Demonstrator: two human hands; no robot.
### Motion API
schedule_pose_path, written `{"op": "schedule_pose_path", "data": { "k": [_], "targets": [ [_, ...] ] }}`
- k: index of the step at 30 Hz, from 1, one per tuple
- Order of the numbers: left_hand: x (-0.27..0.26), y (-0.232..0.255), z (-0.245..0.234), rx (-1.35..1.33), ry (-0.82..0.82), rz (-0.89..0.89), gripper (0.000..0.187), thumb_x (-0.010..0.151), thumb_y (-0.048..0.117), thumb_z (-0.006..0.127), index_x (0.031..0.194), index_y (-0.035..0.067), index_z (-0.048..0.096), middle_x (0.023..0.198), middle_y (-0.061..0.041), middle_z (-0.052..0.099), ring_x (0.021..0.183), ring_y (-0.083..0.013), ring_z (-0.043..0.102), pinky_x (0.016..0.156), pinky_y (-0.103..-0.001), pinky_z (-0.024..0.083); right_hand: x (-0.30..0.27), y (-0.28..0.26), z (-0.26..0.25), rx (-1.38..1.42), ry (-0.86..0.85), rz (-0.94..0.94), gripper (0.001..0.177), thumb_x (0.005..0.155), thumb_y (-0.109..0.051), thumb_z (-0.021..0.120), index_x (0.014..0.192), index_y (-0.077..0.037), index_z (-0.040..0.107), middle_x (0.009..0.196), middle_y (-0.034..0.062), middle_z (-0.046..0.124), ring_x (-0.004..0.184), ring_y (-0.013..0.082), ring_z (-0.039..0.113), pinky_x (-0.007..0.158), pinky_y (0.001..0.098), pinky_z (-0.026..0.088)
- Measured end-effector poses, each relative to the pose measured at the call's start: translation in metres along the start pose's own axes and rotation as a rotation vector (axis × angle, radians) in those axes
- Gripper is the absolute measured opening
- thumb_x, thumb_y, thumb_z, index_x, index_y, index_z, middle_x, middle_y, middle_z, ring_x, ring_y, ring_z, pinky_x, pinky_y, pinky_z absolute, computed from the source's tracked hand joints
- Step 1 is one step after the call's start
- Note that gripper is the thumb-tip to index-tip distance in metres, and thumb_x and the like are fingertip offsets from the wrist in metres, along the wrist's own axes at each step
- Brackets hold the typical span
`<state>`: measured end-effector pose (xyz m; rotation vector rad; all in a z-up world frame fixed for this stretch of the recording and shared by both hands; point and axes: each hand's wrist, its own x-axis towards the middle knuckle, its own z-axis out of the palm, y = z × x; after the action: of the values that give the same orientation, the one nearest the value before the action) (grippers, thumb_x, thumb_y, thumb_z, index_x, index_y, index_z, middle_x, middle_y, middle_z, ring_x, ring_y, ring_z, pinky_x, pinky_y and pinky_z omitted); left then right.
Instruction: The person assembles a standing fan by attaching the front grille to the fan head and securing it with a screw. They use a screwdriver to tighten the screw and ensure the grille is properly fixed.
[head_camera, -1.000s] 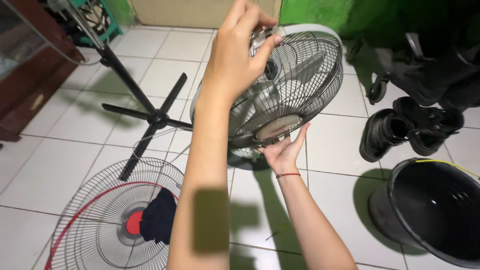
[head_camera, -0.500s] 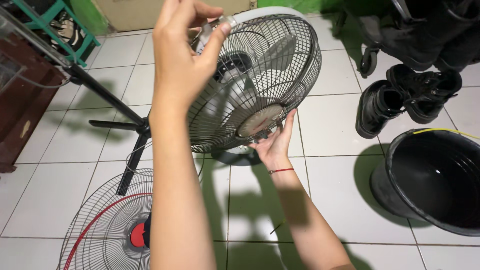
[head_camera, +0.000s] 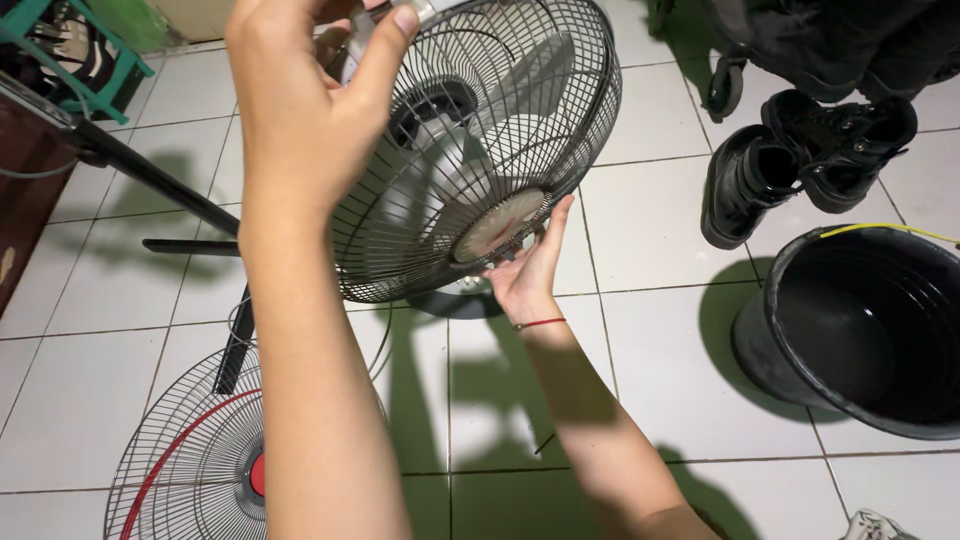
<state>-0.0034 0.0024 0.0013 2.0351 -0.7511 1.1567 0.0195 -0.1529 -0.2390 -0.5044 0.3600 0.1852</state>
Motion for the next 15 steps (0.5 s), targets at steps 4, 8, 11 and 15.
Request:
{"op": "schedule_pose_path", "data": {
  "k": [4,8,11,15],
  "targets": [
    [0.0014,0.001,-0.001,0.041,-0.032,-0.287,0.02,0.096,0.013,0.081,0.093,-0.002,0.068,0.079,-0.007,0.066,0.065,-0.019,0.055,0.061,-0.031,0.041,0.0044,0.0041,-0.0008,0.043,0.005,-0.032,0.125,0.063,-0.088,0.058,0.161,-0.024,0.015,0.166,0.0162,0.019,0.151,0.0445,0.023,0.112,0.0806,0.022],
    [0.0022,0.0005,-0.0009,0.072,-0.029,-0.116,0.016,0.1,0.006,0.079,0.1,-0.004,0.068,0.089,-0.009,0.065,0.078,-0.0201,0.061,0.07,-0.031,0.046,0.0029,0.0051,0.0003,0.019,0.005,-0.012,0.127,0.059,-0.09,0.055,0.161,-0.026,0.012,0.165,0.0169,0.016,0.15,0.045,0.022,0.108,0.0838,0.02],
    [-0.0034,0.0022,-0.0013,-0.007,-0.024,0.04,0.01,0.099,-0.004,0.069,0.108,-0.005,0.065,0.108,-0.01,0.066,0.1,-0.0187,0.07,0.084,-0.029,0.056,0.0012,0.0023,0.0012,-0.021,0.023,0.021,0.129,0.061,-0.091,0.051,0.162,-0.028,0.004,0.168,0.0152,0.007,0.151,0.0463,0.016,0.109,0.0829,0.014],
    [-0.0055,0.0004,-0.0006,-0.017,-0.038,0.013,0.011,0.099,-0.005,0.068,0.109,-0.005,0.064,0.109,-0.012,0.063,0.098,-0.0183,0.069,0.085,-0.029,0.055,0.0023,-0.0018,-0.0002,-0.044,-0.019,0.049,0.13,0.061,-0.091,0.05,0.162,-0.025,0.001,0.168,0.0167,0.005,0.151,0.0486,0.014,0.107,0.0862,0.013]
  ]
}}
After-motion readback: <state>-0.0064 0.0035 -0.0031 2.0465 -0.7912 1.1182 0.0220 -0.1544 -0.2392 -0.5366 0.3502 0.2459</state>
